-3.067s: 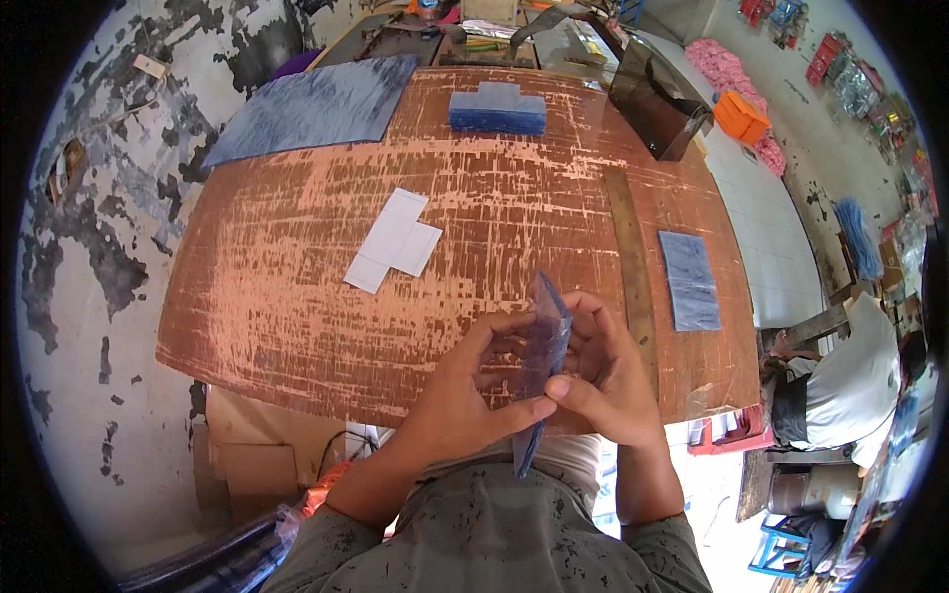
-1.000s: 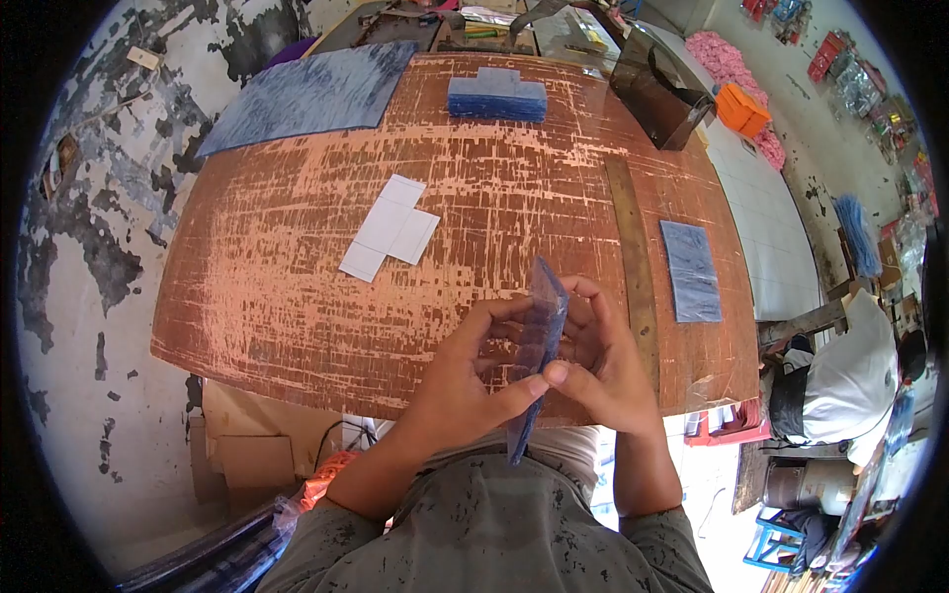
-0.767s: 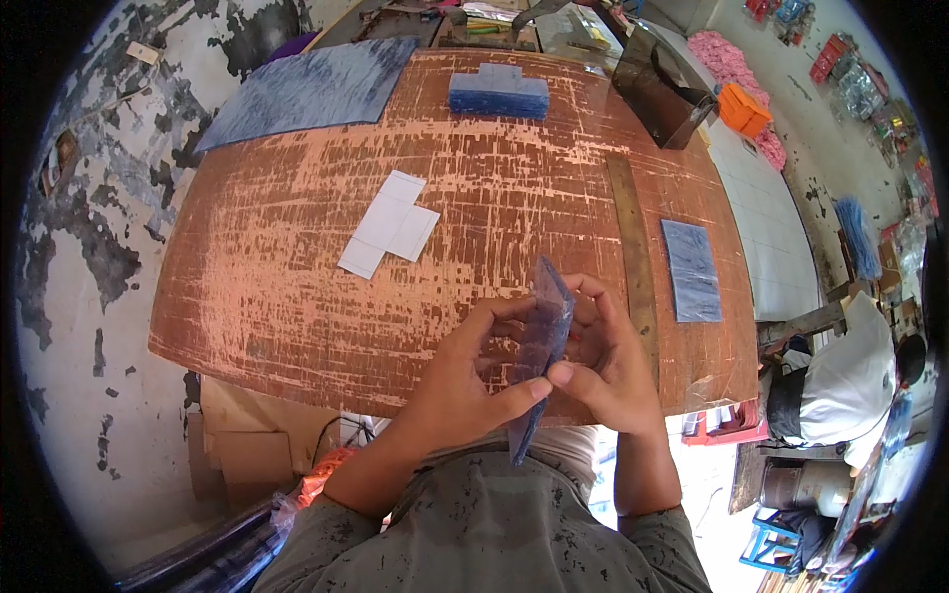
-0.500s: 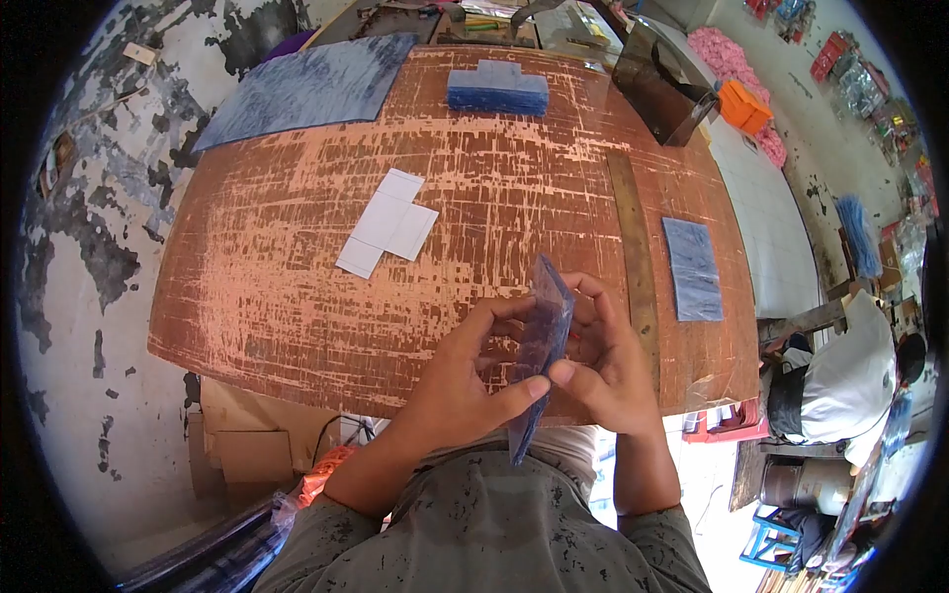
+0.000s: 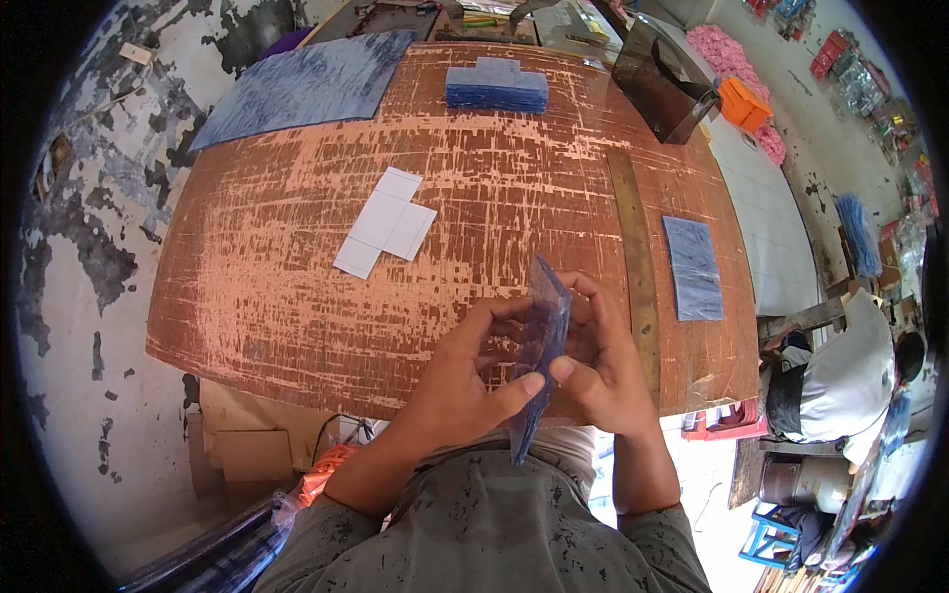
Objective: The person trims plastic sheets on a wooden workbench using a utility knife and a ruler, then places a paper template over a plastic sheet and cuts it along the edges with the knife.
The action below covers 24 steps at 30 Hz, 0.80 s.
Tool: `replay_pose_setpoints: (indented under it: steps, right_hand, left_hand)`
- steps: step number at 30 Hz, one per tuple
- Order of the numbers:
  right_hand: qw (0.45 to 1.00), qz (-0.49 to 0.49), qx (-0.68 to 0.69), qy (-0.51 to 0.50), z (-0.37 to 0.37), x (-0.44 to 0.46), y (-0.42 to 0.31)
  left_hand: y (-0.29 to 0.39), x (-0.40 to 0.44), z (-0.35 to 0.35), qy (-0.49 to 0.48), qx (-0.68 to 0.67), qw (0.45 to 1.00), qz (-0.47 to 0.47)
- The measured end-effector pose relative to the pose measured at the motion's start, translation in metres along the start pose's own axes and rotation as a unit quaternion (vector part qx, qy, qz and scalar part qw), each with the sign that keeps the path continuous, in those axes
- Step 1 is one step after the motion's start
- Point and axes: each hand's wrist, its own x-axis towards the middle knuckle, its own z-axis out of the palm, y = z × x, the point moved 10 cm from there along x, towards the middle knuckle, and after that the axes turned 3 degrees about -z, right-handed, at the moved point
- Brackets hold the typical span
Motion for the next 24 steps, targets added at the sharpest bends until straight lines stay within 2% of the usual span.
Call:
replay_pose_setpoints:
  steps: [12, 17, 24]
  right_hand:
    - [1.000, -0.007, -0.011, 0.006, 0.0014, 0.0029, -0.0039]
    - [0.999, -0.023, -0.013, -0.022, 0.0060, 0.0015, -0.0027]
    - [1.000, -0.016, 0.020, -0.003, 0.0067, 0.0012, -0.0022]
  left_hand:
    - [-0.0002, -0.0004, -0.0029, 0.008, -0.018, 1.000, 0.001]
    - [0.0017, -0.0010, -0.0063, 0.015, -0.062, 0.998, -0.015]
    - [0.0066, -0.0012, -0.0012, 0.007, -0.038, 0.999, 0.016]
